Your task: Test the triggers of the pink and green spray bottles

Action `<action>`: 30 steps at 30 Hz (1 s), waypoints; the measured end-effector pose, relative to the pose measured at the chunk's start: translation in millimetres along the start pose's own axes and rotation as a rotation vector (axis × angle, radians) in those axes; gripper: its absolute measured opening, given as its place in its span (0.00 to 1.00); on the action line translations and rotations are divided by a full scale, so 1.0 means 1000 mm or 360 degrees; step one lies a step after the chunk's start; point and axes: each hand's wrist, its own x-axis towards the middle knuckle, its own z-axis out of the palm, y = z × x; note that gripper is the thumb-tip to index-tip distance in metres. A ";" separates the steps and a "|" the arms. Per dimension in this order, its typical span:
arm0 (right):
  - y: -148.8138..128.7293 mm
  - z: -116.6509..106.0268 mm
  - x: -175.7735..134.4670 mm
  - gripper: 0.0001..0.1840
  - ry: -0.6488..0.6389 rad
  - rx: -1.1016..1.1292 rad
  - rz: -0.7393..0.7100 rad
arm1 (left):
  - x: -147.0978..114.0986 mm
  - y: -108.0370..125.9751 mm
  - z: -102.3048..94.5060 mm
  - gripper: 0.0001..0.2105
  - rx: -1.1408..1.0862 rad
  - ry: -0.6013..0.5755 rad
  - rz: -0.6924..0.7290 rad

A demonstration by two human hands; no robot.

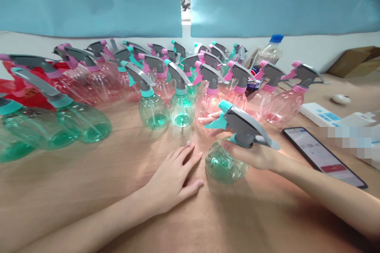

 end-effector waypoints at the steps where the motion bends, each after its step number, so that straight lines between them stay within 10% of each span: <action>1: -0.001 0.000 0.000 0.29 -0.0003 0.0000 0.0005 | 0.000 0.000 0.000 0.27 -0.0006 0.0004 0.0000; 30: 0.001 -0.004 -0.001 0.19 0.0032 -0.0223 0.0009 | -0.001 0.001 -0.002 0.27 -0.0005 0.0000 0.0002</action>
